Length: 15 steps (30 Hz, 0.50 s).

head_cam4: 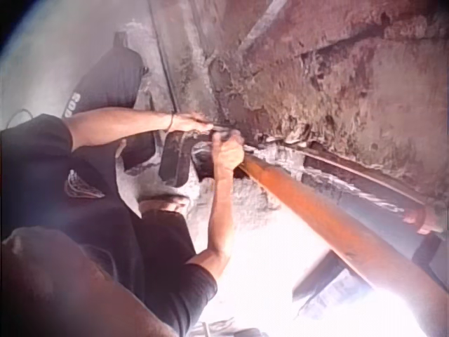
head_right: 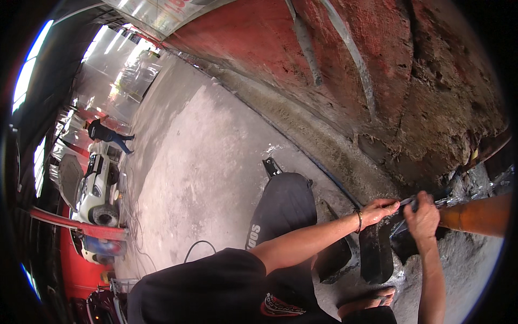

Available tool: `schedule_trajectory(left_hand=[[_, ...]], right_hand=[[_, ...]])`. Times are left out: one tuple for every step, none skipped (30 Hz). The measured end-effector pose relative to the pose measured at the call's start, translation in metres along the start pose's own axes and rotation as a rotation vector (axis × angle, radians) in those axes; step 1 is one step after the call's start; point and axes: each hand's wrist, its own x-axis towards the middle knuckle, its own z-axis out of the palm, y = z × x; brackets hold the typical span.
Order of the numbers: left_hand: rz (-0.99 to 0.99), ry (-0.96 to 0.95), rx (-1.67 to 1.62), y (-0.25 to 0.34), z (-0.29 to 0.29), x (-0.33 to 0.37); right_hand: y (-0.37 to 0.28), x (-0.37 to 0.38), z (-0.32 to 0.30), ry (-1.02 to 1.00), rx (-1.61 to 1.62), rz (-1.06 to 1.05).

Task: The person scrubs several black plastic car parts under a running water tap using a grey abrasive pad. They handle the parts one by one, scrubbing different sides and rinsing them before placing them on the floor.

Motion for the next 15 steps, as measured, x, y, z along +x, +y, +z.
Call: schedule_trajectory(left_hand=[[0.005, -0.022, -0.037, -0.002, 0.003, 0.003], [0.015, -0.007, -0.032, -0.003, 0.005, 0.000], [0.035, -0.017, -0.022, -0.001, 0.013, 0.005], [0.048, -0.012, -0.006, 0.002, 0.017, 0.007], [0.056, 0.006, 0.006, 0.000, 0.015, 0.004], [0.028, 0.000, -0.002, -0.001, 0.011, 0.001], [0.004, -0.008, -0.013, -0.001, 0.006, -0.002], [-0.018, -0.017, -0.020, 0.000, 0.003, -0.003], [-0.023, -0.003, -0.017, 0.001, 0.003, -0.003], [-0.029, 0.018, -0.015, 0.002, 0.002, -0.006], [-0.035, 0.044, -0.014, 0.003, 0.001, -0.010], [-0.044, 0.042, 0.008, 0.012, 0.009, -0.006], [-0.057, 0.038, 0.025, 0.023, 0.018, -0.005], [-0.072, 0.045, 0.045, 0.028, 0.024, -0.004], [-0.049, 0.033, 0.042, 0.026, 0.023, -0.003]], right_hand=[[0.028, 0.000, 0.011, 0.112, -0.031, -0.026], [0.042, 0.010, 0.002, -0.025, -0.016, 0.138], [0.060, 0.013, -0.003, 0.035, -0.122, 0.162], [0.057, 0.014, -0.006, 0.001, -0.120, 0.234], [0.038, 0.013, -0.008, -0.043, -0.111, 0.299], [0.016, 0.009, -0.011, -0.110, -0.058, 0.214], [-0.015, 0.005, -0.021, -0.174, -0.010, 0.127], [-0.040, 0.003, -0.029, -0.233, 0.040, 0.040], [-0.053, -0.002, -0.031, -0.138, 0.054, -0.039], [-0.046, 0.003, -0.029, -0.146, 0.075, -0.037], [-0.030, 0.009, -0.024, -0.156, 0.096, -0.039], [0.012, 0.009, -0.008, 0.000, 0.032, -0.027], [0.057, 0.011, -0.002, 0.106, -0.127, -0.050], [0.076, 0.016, -0.002, 0.089, -0.144, 0.090], [0.083, 0.021, -0.001, 0.073, -0.147, 0.220]])
